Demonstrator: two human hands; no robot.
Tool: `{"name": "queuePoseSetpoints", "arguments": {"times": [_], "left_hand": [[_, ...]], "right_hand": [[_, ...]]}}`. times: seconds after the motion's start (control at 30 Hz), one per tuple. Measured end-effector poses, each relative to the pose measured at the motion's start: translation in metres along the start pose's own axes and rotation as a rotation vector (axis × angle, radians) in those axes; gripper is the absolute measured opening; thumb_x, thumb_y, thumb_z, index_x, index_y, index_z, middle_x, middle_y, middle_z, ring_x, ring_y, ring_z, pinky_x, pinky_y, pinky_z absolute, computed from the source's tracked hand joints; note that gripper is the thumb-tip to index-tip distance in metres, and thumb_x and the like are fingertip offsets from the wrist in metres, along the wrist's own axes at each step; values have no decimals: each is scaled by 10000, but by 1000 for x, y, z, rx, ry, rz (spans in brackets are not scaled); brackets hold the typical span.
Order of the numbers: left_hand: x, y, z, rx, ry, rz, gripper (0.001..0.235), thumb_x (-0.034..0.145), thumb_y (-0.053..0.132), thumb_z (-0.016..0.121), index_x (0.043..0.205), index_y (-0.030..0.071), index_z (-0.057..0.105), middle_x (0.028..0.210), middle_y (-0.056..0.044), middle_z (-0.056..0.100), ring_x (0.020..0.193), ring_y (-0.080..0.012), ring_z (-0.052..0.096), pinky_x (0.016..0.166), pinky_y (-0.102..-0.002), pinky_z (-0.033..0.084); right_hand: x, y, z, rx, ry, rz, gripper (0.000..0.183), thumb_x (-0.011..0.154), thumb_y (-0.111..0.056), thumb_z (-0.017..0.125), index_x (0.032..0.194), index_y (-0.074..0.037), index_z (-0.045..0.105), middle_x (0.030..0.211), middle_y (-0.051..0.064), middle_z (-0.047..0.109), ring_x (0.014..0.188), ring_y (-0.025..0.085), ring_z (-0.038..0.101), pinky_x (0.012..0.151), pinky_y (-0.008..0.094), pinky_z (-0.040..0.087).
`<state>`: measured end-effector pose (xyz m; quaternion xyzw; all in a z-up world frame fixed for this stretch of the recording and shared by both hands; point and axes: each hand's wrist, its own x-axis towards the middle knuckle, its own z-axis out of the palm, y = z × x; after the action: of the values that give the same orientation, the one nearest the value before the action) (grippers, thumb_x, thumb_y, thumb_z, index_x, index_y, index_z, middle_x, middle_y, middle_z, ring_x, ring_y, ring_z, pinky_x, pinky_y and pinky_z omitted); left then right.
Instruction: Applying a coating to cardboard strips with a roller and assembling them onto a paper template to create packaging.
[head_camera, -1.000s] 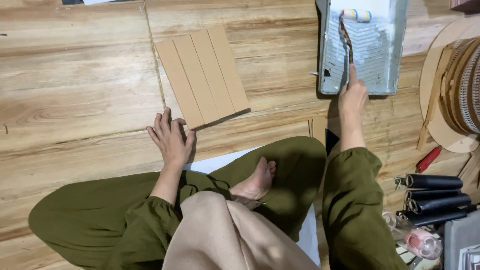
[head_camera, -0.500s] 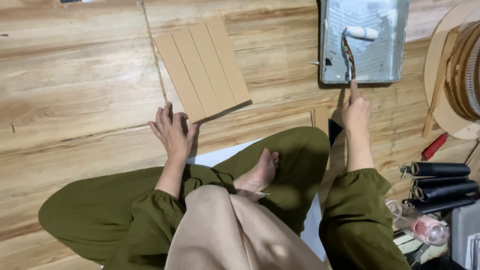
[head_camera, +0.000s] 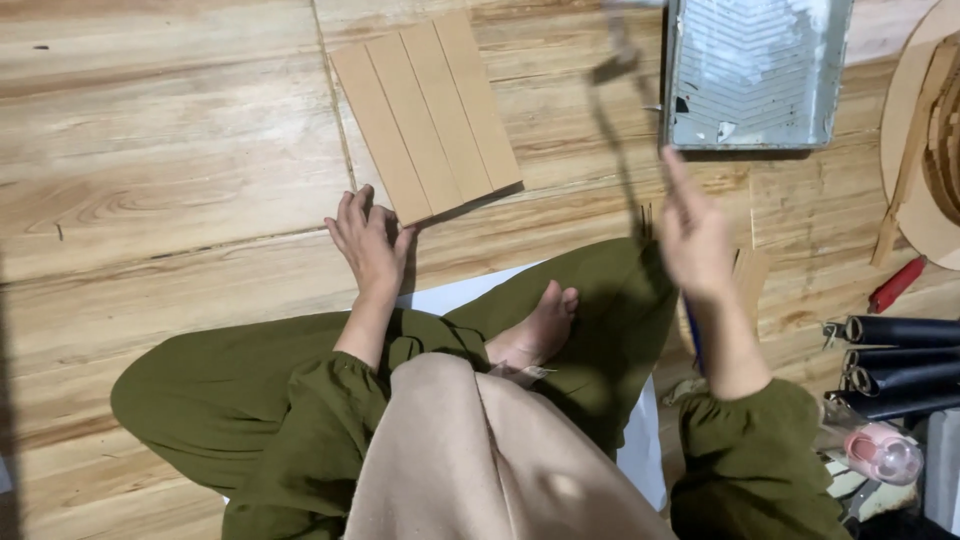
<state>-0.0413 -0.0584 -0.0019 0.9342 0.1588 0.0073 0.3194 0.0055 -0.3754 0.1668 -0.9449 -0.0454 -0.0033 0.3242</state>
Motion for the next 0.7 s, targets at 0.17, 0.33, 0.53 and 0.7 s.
{"name": "queuePoseSetpoints", "arguments": {"times": [0.17, 0.33, 0.53, 0.7], "left_hand": [[-1, -6, 0, -32, -30, 45, 290, 726, 293, 734, 875, 121, 555, 1281, -39, 418, 1279, -282, 263, 1030, -592, 93], [-1, -4, 2, -8, -60, 194, 241, 789, 370, 659, 898, 170, 581, 1209, -9, 498, 1253, -258, 319, 1012, -625, 79], [-1, -7, 14, 5, -50, 228, 216, 777, 347, 667, 903, 189, 590, 1221, 19, 511, 1248, -243, 331, 1011, -637, 76], [0, -7, 12, -52, -75, 191, 213, 761, 333, 694, 887, 181, 614, 1209, 23, 519, 1247, -244, 330, 1023, -621, 79]], "right_hand": [[-42, -53, 33, -670, 143, -472, 502, 827, -29, 477, 1297, -200, 528, 754, 7, 652, 508, 161, 520, 539, 279, 497], [-82, -51, 41, -620, -377, -18, 597, 864, -210, 404, 1380, -454, 230, 826, 37, 530, 603, 329, 594, 561, 441, 509], [-94, -55, 35, -764, -280, -110, 565, 853, -202, 378, 1367, -427, 313, 747, -4, 485, 497, 250, 581, 504, 366, 526], [-97, -50, 29, -755, -332, -70, 575, 849, -195, 393, 1368, -430, 314, 741, 23, 491, 501, 297, 571, 489, 417, 507]]}}
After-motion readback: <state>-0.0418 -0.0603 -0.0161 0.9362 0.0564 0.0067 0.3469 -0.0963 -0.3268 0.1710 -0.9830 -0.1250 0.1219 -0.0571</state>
